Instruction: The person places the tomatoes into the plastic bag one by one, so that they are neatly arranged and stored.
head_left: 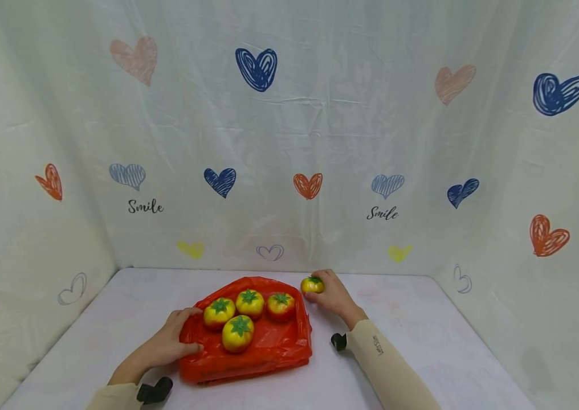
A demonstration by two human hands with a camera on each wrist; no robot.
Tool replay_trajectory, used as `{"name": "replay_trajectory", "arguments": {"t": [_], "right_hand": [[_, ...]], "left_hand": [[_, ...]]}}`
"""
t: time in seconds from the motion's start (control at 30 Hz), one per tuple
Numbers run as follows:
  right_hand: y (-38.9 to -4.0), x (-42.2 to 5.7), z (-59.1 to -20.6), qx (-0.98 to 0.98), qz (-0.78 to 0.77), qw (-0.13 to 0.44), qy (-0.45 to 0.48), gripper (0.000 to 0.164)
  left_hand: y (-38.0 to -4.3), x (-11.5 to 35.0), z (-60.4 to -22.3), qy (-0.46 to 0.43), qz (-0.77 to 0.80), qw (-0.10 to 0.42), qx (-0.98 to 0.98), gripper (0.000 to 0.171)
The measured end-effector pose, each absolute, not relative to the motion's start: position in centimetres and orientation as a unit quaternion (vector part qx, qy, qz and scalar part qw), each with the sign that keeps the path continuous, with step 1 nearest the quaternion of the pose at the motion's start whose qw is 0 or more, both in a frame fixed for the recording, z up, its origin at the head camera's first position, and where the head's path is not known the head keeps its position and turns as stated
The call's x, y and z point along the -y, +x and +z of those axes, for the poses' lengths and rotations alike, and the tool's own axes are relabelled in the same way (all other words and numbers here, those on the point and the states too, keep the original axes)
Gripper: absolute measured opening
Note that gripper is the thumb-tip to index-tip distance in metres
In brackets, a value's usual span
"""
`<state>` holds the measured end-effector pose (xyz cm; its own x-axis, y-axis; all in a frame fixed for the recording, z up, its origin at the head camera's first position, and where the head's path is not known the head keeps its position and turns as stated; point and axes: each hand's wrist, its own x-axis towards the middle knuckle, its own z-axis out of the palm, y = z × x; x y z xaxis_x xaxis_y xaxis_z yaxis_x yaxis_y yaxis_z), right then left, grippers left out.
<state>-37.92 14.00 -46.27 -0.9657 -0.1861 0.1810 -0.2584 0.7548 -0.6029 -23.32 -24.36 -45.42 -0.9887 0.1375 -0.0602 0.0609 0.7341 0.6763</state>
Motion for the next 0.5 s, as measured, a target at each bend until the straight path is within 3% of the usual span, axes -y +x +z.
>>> {"name": "replay_trajectory", "arguments": {"t": [0.5], "right_hand": [[-37.81, -14.11, -46.15, 0.933, 0.334, 0.056, 0.118, 0.058]], "left_hand": [[-23.17, 24.3, -45.3, 0.058, 0.364, 0.049, -0.928, 0.076]]}}
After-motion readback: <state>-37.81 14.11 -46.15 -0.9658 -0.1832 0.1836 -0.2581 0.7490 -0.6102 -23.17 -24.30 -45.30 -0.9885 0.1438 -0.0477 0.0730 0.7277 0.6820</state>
